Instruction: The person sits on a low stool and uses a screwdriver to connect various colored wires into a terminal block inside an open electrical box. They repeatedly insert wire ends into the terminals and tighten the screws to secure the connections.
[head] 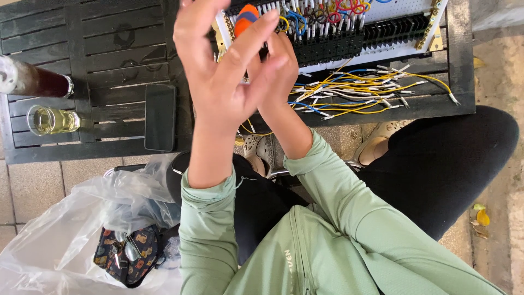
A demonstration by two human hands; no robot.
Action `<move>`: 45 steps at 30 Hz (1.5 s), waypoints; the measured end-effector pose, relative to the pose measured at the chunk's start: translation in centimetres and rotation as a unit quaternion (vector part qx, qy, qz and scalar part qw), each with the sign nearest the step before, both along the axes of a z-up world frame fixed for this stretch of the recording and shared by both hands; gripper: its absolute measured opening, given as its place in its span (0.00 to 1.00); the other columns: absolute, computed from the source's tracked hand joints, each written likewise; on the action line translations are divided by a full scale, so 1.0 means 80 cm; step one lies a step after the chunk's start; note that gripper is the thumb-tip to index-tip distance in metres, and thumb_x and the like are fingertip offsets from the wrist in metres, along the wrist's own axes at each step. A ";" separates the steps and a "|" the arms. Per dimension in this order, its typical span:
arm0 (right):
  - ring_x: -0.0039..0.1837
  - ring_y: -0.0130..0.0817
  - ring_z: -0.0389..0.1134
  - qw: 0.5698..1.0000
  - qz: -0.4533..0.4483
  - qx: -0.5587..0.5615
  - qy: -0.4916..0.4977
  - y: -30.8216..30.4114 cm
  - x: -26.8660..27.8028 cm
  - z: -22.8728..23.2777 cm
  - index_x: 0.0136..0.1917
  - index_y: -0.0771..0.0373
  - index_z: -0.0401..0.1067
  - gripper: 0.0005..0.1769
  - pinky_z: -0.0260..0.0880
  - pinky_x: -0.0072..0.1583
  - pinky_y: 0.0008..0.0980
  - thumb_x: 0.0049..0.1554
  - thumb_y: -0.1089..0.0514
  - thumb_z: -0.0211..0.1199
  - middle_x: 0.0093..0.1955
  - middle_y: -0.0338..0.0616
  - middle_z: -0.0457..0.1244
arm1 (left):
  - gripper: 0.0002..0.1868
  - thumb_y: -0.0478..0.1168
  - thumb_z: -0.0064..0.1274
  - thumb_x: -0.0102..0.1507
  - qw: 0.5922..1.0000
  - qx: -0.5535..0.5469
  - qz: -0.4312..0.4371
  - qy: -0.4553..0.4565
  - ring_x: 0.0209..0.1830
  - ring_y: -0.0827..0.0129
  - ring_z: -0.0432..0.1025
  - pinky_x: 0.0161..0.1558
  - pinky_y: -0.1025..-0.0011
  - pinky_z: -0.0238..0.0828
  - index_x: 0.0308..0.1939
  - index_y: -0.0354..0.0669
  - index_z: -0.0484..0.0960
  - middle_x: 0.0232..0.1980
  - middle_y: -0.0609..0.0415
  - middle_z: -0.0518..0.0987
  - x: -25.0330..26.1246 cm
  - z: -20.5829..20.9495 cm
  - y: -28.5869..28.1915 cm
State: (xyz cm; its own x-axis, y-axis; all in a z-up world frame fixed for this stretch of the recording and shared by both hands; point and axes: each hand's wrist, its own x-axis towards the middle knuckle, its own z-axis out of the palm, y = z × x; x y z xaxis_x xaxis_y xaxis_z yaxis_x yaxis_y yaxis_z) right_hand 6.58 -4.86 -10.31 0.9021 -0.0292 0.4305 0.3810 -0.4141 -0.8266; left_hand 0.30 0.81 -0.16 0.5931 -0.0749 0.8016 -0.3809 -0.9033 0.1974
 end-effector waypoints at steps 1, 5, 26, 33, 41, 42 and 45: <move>0.37 0.34 0.59 0.999 0.008 0.030 0.014 0.000 0.000 -0.004 0.34 0.52 0.63 0.11 0.55 0.38 0.36 0.56 0.51 0.58 0.32 0.33 0.56 | 0.13 0.38 0.58 0.72 0.999 -0.015 0.012 -0.040 0.60 0.53 0.68 0.64 0.47 0.64 0.61 0.52 0.83 0.61 0.45 0.66 0.001 0.000 -0.004; 0.35 0.24 0.55 0.996 0.021 0.081 0.027 0.000 -0.002 -0.012 0.49 0.42 0.76 0.07 0.57 0.41 0.27 0.57 0.53 0.63 0.38 0.25 0.60 | 0.13 0.34 0.50 0.77 0.997 -0.002 0.034 -0.070 0.61 0.53 0.76 0.62 0.55 0.78 0.65 0.46 0.76 0.62 0.45 0.75 0.000 0.000 -0.004; 0.36 0.23 0.58 0.994 0.066 0.070 -0.049 -0.007 0.006 -0.030 0.60 0.47 0.75 0.14 0.65 0.43 0.25 0.61 0.59 0.65 0.43 0.28 0.66 | 0.16 0.34 0.49 0.78 0.996 -0.030 0.035 -0.071 0.60 0.47 0.79 0.60 0.56 0.80 0.70 0.44 0.69 0.64 0.42 0.76 -0.008 -0.008 0.009; 0.36 0.22 0.55 0.993 0.081 0.077 0.041 -0.011 0.003 -0.022 0.57 0.44 0.78 0.14 0.57 0.42 0.25 0.59 0.56 0.60 0.40 0.28 0.60 | 0.21 0.30 0.38 0.80 0.995 -0.058 0.010 0.082 0.81 0.52 0.68 0.80 0.58 0.72 0.77 0.43 0.62 0.79 0.46 0.65 -0.014 -0.007 0.000; 0.35 0.26 0.57 0.980 0.180 0.039 -0.074 -0.048 -0.006 -0.027 0.62 0.59 0.75 0.17 0.64 0.41 0.26 0.60 0.68 0.64 0.49 0.39 0.69 | 0.11 0.33 0.53 0.73 0.991 -0.032 0.001 -0.132 0.51 0.43 0.77 0.52 0.51 0.81 0.59 0.47 0.77 0.58 0.40 0.74 -0.004 -0.026 0.030; 0.35 0.26 0.57 0.980 0.182 0.039 -0.074 -0.056 -0.005 -0.023 0.62 0.59 0.75 0.17 0.64 0.41 0.26 0.60 0.68 0.64 0.49 0.39 0.69 | 0.11 0.33 0.53 0.73 0.991 -0.032 0.003 -0.132 0.51 0.43 0.77 0.52 0.51 0.81 0.59 0.47 0.77 0.58 0.40 0.74 -0.009 -0.013 0.023; 0.39 0.29 0.65 0.968 0.224 0.029 -0.106 -0.084 -0.003 -0.010 0.56 0.69 0.78 0.09 0.69 0.41 0.25 0.61 0.70 0.65 0.45 0.47 0.68 | 0.13 0.45 0.43 0.73 0.975 -0.178 0.052 -0.126 0.46 0.50 0.71 0.48 0.57 0.70 0.46 0.37 0.67 0.47 0.43 0.74 -0.013 -0.001 0.019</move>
State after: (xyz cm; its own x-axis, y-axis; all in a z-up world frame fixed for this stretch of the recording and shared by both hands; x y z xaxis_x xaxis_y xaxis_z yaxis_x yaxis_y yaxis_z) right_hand 6.32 -11.61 -11.13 0.7215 0.3147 0.6168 0.6755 -0.1243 -0.7268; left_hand -0.75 2.31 -0.21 0.3642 0.2840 0.8870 -0.3673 -0.8314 0.4170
